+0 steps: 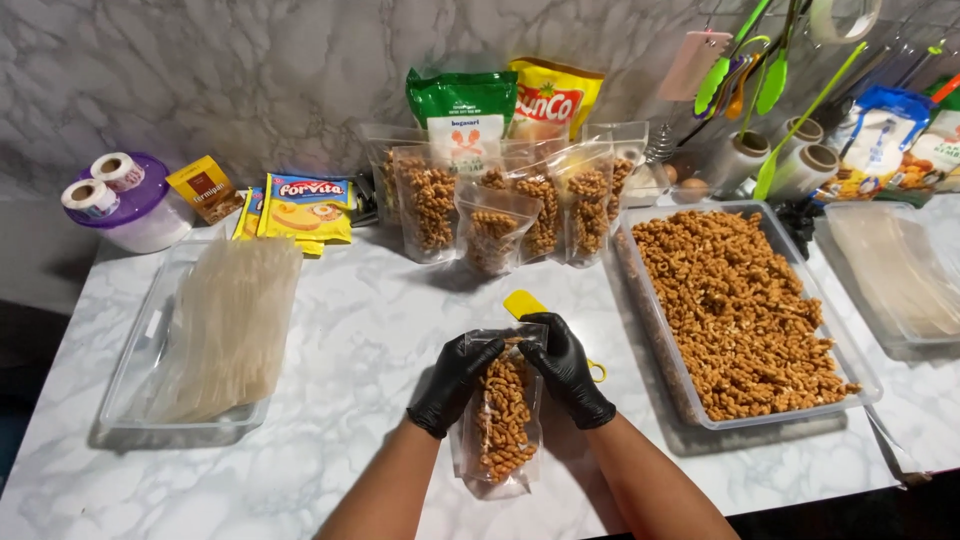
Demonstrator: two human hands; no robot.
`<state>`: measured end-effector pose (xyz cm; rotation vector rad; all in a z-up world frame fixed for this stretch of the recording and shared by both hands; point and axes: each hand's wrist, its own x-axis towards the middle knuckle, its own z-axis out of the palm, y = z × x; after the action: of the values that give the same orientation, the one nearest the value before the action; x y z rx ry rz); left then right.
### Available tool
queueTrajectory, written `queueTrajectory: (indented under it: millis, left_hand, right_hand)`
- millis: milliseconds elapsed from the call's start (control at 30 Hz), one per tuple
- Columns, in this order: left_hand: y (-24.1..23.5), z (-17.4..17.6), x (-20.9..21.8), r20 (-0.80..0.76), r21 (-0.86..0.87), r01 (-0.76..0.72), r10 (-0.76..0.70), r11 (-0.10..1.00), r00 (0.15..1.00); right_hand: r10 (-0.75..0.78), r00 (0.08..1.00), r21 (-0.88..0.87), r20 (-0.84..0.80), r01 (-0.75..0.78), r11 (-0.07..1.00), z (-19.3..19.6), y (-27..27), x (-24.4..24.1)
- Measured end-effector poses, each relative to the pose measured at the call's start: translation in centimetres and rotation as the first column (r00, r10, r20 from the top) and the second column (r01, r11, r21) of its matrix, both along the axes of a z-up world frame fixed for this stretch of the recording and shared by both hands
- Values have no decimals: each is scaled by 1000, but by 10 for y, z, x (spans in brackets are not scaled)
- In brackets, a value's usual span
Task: A person wearing black gloves is filling small plastic bags with crunchy snacks from a large tray on a counter.
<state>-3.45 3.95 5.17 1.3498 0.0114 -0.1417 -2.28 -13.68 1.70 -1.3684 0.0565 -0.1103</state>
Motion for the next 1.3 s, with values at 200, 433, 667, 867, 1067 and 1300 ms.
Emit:
queueTrajectory:
  millis: [200, 433, 667, 867, 1067, 1300]
  left_hand:
    - [1, 9, -7, -25, 79, 96, -95, 992, 995]
    - [1, 49, -11, -118, 175, 194, -175, 965, 977]
    - [-7, 28, -10, -70, 213, 162, -151, 963, 986]
    - [-3, 37, -11, -61, 209, 182, -173, 961, 983]
    - [-5, 30, -14, -50, 193, 144, -137, 971, 989]
    - [-2, 31, -15, -26, 266, 175, -174, 948, 984]
  right_hand:
    - [64, 991, -125, 119, -49, 991, 12, -2, -2]
    - [72, 995, -169, 66, -60, 984, 11, -8, -2]
    - [209, 975, -299, 72, -179, 937, 36, -13, -6]
    - [234, 971, -336, 47, -206, 919, 18, -24, -4]
    - [231, 972, -336, -31, -228, 914, 43, -10, -18]
    - [370, 925, -354, -87, -376, 856, 42, -20, -11]
